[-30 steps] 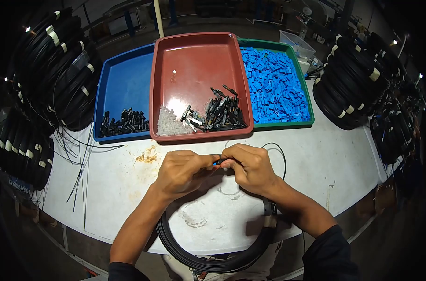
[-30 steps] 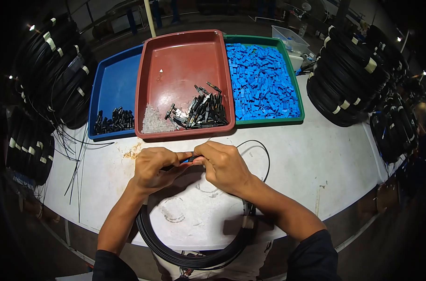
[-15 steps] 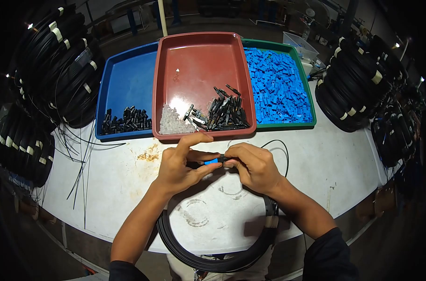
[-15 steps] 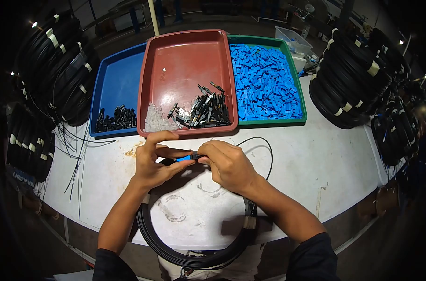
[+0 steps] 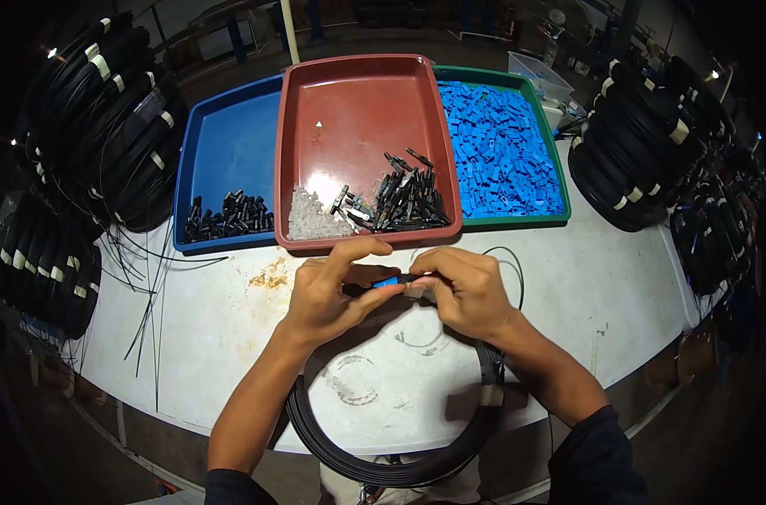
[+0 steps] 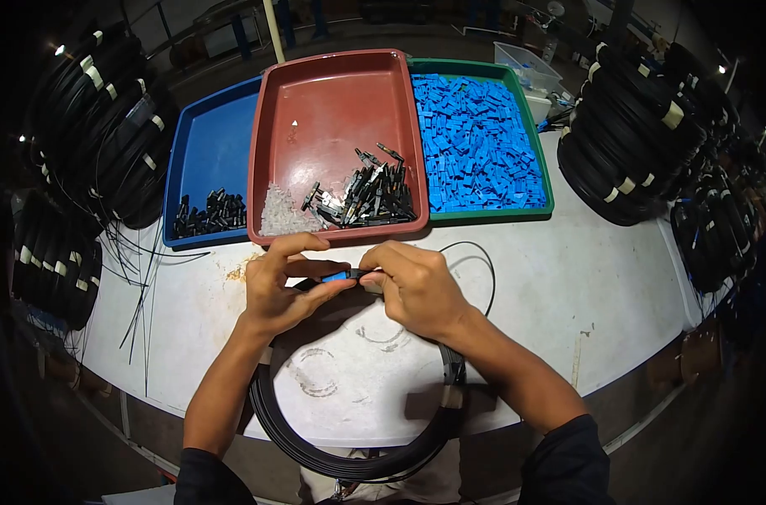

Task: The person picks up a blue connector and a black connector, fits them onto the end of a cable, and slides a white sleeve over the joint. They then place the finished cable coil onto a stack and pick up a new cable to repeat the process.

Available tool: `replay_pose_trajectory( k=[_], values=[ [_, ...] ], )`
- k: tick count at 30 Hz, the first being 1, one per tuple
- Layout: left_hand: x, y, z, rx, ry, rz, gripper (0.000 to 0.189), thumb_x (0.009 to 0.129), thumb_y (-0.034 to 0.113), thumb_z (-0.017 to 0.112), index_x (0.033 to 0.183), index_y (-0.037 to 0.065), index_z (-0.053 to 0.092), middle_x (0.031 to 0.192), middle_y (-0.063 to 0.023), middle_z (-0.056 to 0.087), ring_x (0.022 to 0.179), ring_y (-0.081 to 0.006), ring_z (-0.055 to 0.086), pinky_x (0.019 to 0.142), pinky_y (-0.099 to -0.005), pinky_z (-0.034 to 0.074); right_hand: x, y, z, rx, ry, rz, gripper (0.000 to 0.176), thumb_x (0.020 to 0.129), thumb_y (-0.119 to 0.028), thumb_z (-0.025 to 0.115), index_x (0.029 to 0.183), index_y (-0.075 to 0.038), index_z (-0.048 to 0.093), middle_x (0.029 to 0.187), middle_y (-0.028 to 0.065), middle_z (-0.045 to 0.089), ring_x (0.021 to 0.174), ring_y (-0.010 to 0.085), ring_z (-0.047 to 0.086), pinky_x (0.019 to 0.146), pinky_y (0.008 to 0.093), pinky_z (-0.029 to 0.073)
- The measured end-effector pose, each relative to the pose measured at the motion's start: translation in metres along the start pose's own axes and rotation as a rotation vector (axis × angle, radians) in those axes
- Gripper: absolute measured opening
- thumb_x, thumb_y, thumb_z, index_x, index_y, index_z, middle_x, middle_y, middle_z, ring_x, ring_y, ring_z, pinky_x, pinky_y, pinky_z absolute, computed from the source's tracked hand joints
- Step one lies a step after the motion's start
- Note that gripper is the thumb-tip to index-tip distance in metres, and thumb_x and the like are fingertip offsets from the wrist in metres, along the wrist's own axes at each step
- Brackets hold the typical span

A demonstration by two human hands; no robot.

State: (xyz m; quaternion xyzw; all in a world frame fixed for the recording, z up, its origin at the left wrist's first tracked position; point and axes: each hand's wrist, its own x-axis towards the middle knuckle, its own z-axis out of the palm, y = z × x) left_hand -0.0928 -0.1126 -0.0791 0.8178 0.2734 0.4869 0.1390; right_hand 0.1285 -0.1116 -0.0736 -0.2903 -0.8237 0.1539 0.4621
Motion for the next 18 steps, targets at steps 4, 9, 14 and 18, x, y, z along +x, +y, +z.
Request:
replay_pose_trajectory(
  k=[4,9,14,18],
  values=[
    [-0.001,-0.006,0.002,0.046,-0.004,0.001,0.059,0.077,0.004,0.089,0.123,0.0,0.052,0.11,-0.0105,0.071,0.089,-0.0248,0.078,0.072,-0.0281,0.064,0.0,0.006,-0.005,-0.031,-0.021,0.015,0.014,0.083,0.0,0.073,0.093,-0.001,0.065,0.084,0.0127,0.067,0.075,0.033,0.067,0.068,0.0402,0.053],
    [0.007,0.005,-0.01,0.085,0.073,-0.068,0.064,0.078,0.013,0.088,0.131,-0.001,0.054,0.109,-0.0179,0.075,0.106,-0.0283,0.074,0.091,-0.0358,0.06,0.002,0.02,-0.009,-0.156,-0.126,0.045,0.018,0.086,0.001,0.068,0.104,-0.001,0.067,0.095,0.0147,0.071,0.09,0.0356,0.068,0.084,0.0436,0.052],
    [0.012,0.059,-0.021,0.217,-0.279,-0.177,0.034,0.084,0.029,0.082,0.109,0.007,0.073,0.085,-0.0132,0.075,0.073,-0.0251,0.074,0.065,-0.0351,0.057,0.005,0.027,-0.011,-0.001,-0.148,0.232,0.032,0.088,0.004,0.062,0.119,-0.001,0.067,0.111,0.0156,0.073,0.101,0.0329,0.071,0.092,0.0404,0.054],
    [-0.004,0.117,0.012,0.151,-0.651,-0.178,0.046,0.091,0.049,0.072,0.112,0.009,0.07,0.073,-0.0098,0.075,0.056,-0.0277,0.071,0.053,-0.0359,0.055,0.001,0.037,-0.008,0.06,-0.191,0.166,0.033,0.087,0.007,0.061,0.119,-0.001,0.068,0.118,0.0157,0.073,0.109,0.0332,0.07,0.097,0.0387,0.054]
  ],
)
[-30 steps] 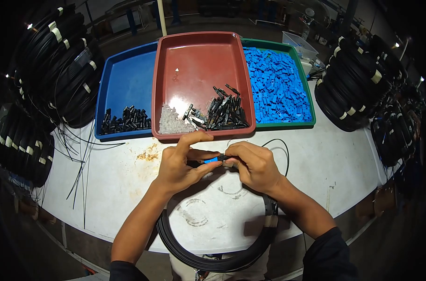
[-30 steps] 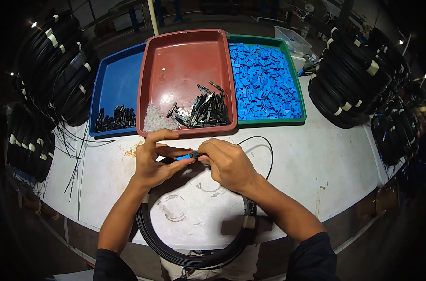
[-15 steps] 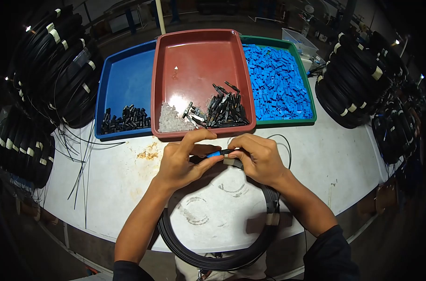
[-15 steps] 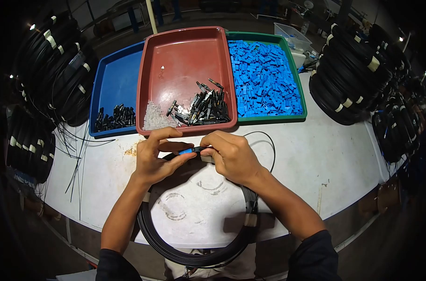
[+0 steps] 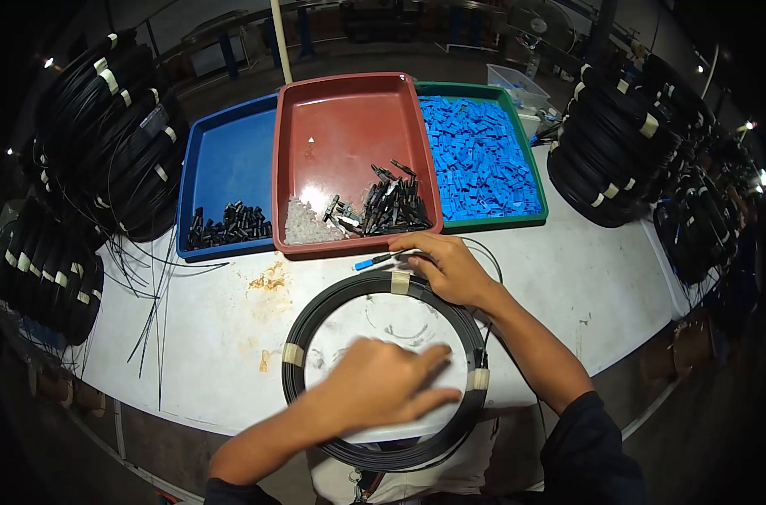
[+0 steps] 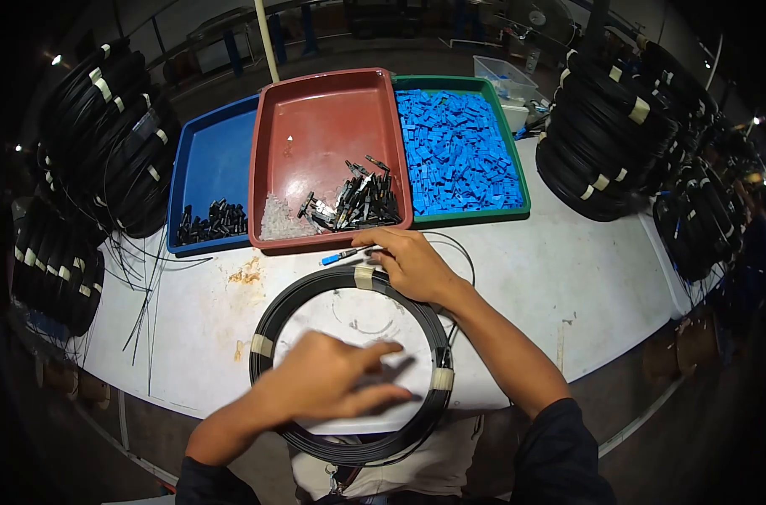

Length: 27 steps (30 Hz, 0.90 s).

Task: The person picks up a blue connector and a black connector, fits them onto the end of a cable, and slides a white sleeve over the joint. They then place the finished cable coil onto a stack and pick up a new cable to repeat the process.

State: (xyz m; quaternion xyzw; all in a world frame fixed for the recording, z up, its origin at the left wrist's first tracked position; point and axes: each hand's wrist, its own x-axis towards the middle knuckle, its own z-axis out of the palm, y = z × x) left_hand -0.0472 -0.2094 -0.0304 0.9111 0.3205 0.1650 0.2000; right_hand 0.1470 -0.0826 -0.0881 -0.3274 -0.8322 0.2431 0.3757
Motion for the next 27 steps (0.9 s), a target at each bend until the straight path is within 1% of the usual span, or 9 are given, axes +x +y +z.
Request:
replay_pose_trajectory(
  k=[4,7,14,16,18,20,23,25,27],
  values=[
    [0.003,0.038,0.029,0.012,-0.126,-0.057,0.054,0.092,0.053,0.068,0.102,0.0,0.068,0.061,-0.0148,0.068,0.051,-0.0342,0.067,0.047,-0.0424,0.053,0.001,-0.005,-0.004,0.008,0.006,-0.025,0.03,0.088,0.007,0.059,0.115,0.001,0.069,0.115,0.0178,0.073,0.107,0.0342,0.07,0.094,0.0399,0.055],
    [0.011,0.039,0.045,0.013,-0.042,-0.104,0.061,0.092,0.055,0.067,0.095,-0.006,0.066,0.057,-0.019,0.064,0.051,-0.0371,0.067,0.048,-0.0443,0.053,0.0,-0.012,-0.012,0.098,-0.034,0.011,0.027,0.089,0.003,0.06,0.115,0.0,0.069,0.112,0.0173,0.074,0.106,0.0324,0.071,0.094,0.0397,0.054],
    [0.034,0.035,0.036,-0.037,-0.019,-0.25,0.074,0.089,0.059,0.067,0.088,-0.014,0.063,0.058,-0.0265,0.062,0.057,-0.0421,0.069,0.053,-0.0484,0.056,0.003,-0.027,-0.024,0.052,-0.204,0.155,0.023,0.09,-0.006,0.067,0.112,0.0,0.07,0.105,0.0199,0.074,0.102,0.0313,0.072,0.09,0.0378,0.054],
    [0.042,0.043,0.04,-0.079,-0.025,-0.259,0.074,0.086,0.058,0.07,0.087,-0.016,0.062,0.059,-0.0281,0.063,0.059,-0.0444,0.069,0.054,-0.0496,0.056,0.005,-0.029,-0.026,-0.057,-0.374,0.178,0.028,0.087,-0.007,0.07,0.115,-0.002,0.07,0.103,0.0143,0.075,0.092,0.0284,0.073,0.083,0.0376,0.054],
    [0.047,0.049,0.052,-0.052,0.002,-0.264,0.074,0.083,0.056,0.075,0.087,-0.017,0.061,0.061,-0.0291,0.063,0.058,-0.0456,0.068,0.056,-0.049,0.057,0.005,-0.024,-0.025,-0.051,-0.372,0.144,0.029,0.086,-0.008,0.071,0.114,-0.003,0.069,0.102,0.0144,0.075,0.09,0.0291,0.072,0.08,0.0373,0.054],
    [0.048,0.046,0.062,-0.067,0.014,-0.285,0.067,0.08,0.047,0.079,0.087,-0.018,0.061,0.062,-0.0307,0.063,0.059,-0.0481,0.068,0.058,-0.0501,0.058,0.007,-0.023,-0.027,-0.013,-0.366,0.153,0.027,0.088,-0.007,0.072,0.114,-0.001,0.068,0.106,0.018,0.074,0.096,0.0304,0.072,0.086,0.0398,0.054],
    [0.05,0.04,0.067,-0.206,0.122,-0.273,0.044,0.074,0.025,0.073,0.067,-0.017,0.062,0.06,-0.0352,0.06,0.061,-0.0509,0.067,0.062,-0.0504,0.058,0.007,-0.033,-0.035,-0.04,-0.329,0.195,0.024,0.089,-0.007,0.071,0.111,0.001,0.069,0.107,0.0188,0.074,0.096,0.0307,0.073,0.085,0.0391,0.056],
    [0.053,0.039,0.064,-0.235,0.121,-0.272,0.043,0.073,0.024,0.073,0.065,-0.017,0.062,0.06,-0.0359,0.059,0.061,-0.0507,0.067,0.061,-0.0502,0.058,-0.002,-0.036,-0.039,-0.093,-0.193,0.248,0.02,0.09,-0.006,0.069,0.108,0.003,0.07,0.101,0.0175,0.074,0.086,0.0282,0.074,0.081,0.0381,0.058],
    [0.056,0.04,0.059,-0.269,0.113,-0.292,0.042,0.07,0.023,0.074,0.065,-0.017,0.063,0.059,-0.0355,0.059,0.059,-0.0478,0.068,0.059,-0.0491,0.057,-0.01,-0.047,-0.05,-0.039,-0.099,0.323,0.019,0.09,-0.004,0.068,0.108,0.003,0.07,0.1,0.0161,0.074,0.086,0.0249,0.073,0.081,0.037,0.058]
  ],
)
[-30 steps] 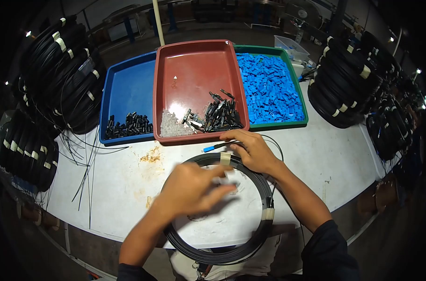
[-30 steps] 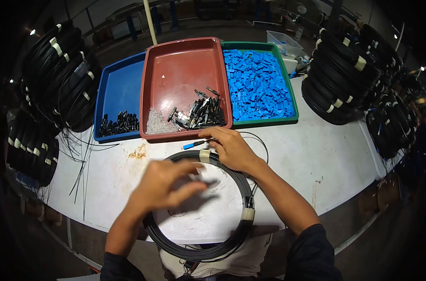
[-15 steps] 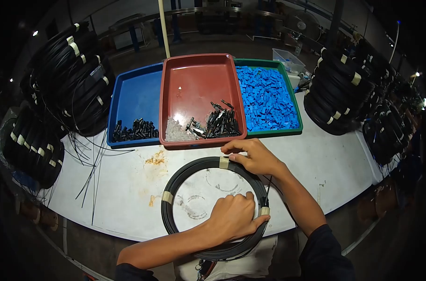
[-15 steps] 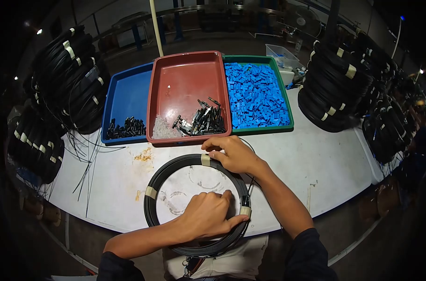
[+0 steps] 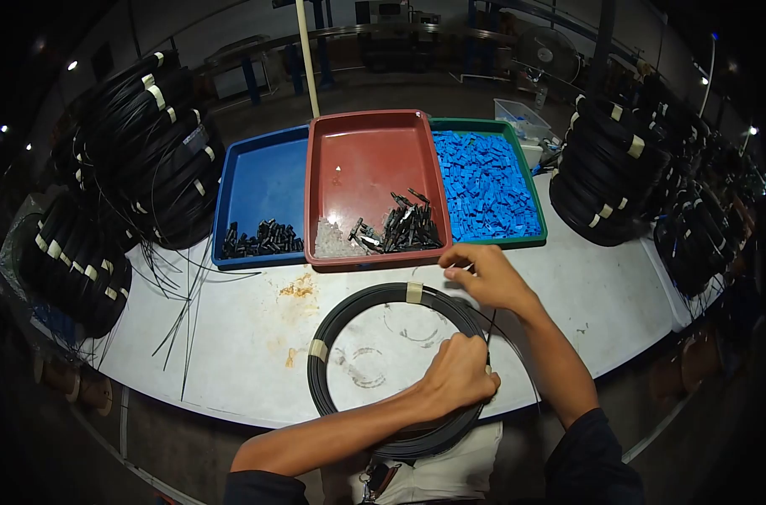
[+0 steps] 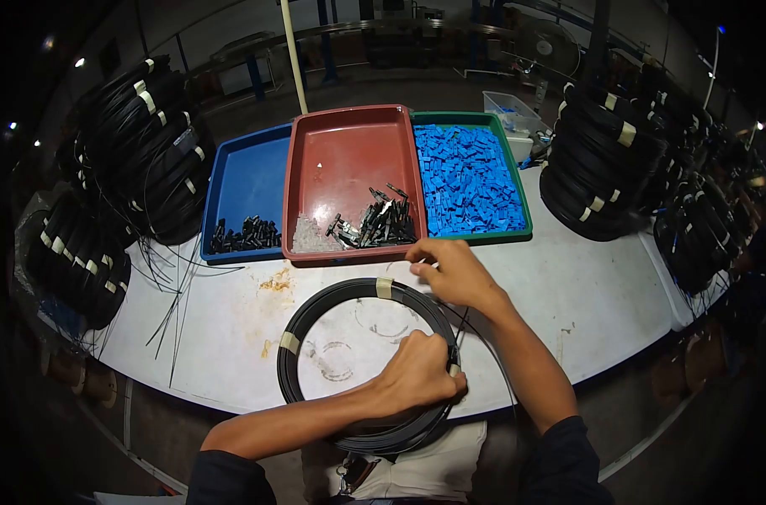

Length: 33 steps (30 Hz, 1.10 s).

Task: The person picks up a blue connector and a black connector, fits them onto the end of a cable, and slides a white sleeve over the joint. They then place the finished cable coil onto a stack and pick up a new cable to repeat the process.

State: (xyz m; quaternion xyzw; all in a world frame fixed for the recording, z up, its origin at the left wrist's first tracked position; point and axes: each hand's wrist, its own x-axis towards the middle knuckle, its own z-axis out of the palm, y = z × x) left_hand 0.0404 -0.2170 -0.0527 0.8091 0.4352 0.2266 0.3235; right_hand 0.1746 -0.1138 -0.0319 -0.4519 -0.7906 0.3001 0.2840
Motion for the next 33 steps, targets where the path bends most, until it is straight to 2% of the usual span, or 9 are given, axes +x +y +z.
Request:
replay_pose_trajectory(
  k=[7,10,11,19,23,26,29,31,33],
  values=[
    [-0.018,0.035,-0.072,-0.122,-0.065,-0.091,0.049,0.068,0.032,0.081,0.079,-0.014,0.07,0.059,-0.021,0.066,0.054,-0.0302,0.07,0.059,-0.038,0.055,-0.036,0.035,-0.044,0.401,0.106,0.073,0.024,0.093,0.006,0.061,0.115,0.002,0.068,0.108,0.0081,0.073,0.096,0.016,0.069,0.09,0.0321,0.055],
    [-0.031,0.042,-0.11,-0.19,-0.018,-0.066,0.067,0.073,0.033,0.086,0.108,-0.021,0.067,0.067,-0.0156,0.072,0.062,-0.015,0.07,0.061,-0.0299,0.054,-0.043,0.039,-0.043,0.5,0.454,-0.27,0.029,0.093,0.01,0.057,0.12,0.003,0.065,0.123,0.0119,0.067,0.116,0.0171,0.063,0.102,0.0313,0.048],
    [-0.037,0.048,-0.12,-0.325,0.017,-0.036,0.039,0.074,0.025,0.078,0.077,-0.013,0.069,0.054,-0.0112,0.063,0.047,-0.0154,0.059,0.053,-0.0325,0.048,-0.042,0.034,-0.041,0.442,0.596,-0.347,0.034,0.094,0.009,0.056,0.127,0.003,0.06,0.129,0.013,0.064,0.121,0.0192,0.06,0.104,0.0323,0.046],
    [-0.036,0.027,-0.163,-0.701,0.152,0.197,0.023,0.086,0.016,0.07,0.092,-0.005,0.076,0.068,-0.0018,0.064,0.055,-0.0035,0.05,0.048,-0.0212,0.033,-0.016,-0.024,-0.025,0.397,0.337,-0.601,0.123,0.059,-0.024,0.096,0.157,-0.015,0.023,0.164,0.0156,0.03,0.149,0.0319,0.035,0.116,0.0442,0.031],
    [-0.036,0.027,-0.173,-1.13,-0.005,0.072,0.026,0.087,0.009,0.064,0.098,-0.014,0.07,0.065,0.0011,0.058,0.049,-0.0012,0.042,0.044,-0.0198,0.027,0.016,-0.044,-0.033,0.218,0.301,-0.616,0.125,0.057,-0.027,0.096,0.157,-0.014,0.024,0.155,0.0167,0.043,0.141,0.0311,0.045,0.114,0.0449,0.036],
    [-0.024,-0.002,-0.171,-1.169,0.079,0.095,0.031,0.08,0.008,0.06,0.098,-0.015,0.07,0.063,-0.0012,0.059,0.047,-0.003,0.042,0.044,-0.0212,0.027,0.012,-0.069,-0.037,0.288,0.197,-0.599,0.109,0.063,0.008,0.079,0.156,-0.016,0.03,0.138,0.0167,0.056,0.1,0.024,0.069,0.083,0.0345,0.056],
    [-0.025,-0.018,-0.181,-1.277,0.075,-0.088,0.045,0.077,0.009,0.056,0.11,-0.02,0.067,0.095,-0.0284,0.072,0.07,-0.0262,0.07,0.069,-0.0325,0.058,0.008,-0.078,-0.033,0.209,0.229,-0.513,0.102,0.064,0.015,0.069,0.154,-0.018,0.037,0.105,0.0144,0.072,0.081,0.0205,0.073,0.07,0.0303,0.055],
    [-0.016,-0.038,-0.188,-0.961,0.217,-0.027,0.056,0.087,0.026,0.055,0.118,-0.019,0.064,0.1,-0.0282,0.073,0.074,-0.0277,0.074,0.072,-0.0337,0.063,-0.003,-0.091,-0.038,0.044,0.21,-0.382,0.094,0.067,0.013,0.067,0.153,-0.017,0.042,0.086,0.011,0.074,0.08,0.0185,0.073,0.072,0.0308,0.055],
    [-0.005,-0.058,-0.204,-1.364,-0.061,0.0,0.058,0.09,0.032,0.062,0.118,-0.018,0.064,0.105,-0.0287,0.073,0.08,-0.0367,0.075,0.071,-0.0462,0.064,-0.013,-0.092,-0.04,0.041,0.231,-0.323,0.087,0.072,0.009,0.068,0.152,-0.017,0.044,0.083,0.0118,0.075,0.08,0.0177,0.073,0.073,0.0309,0.054]
  ],
)
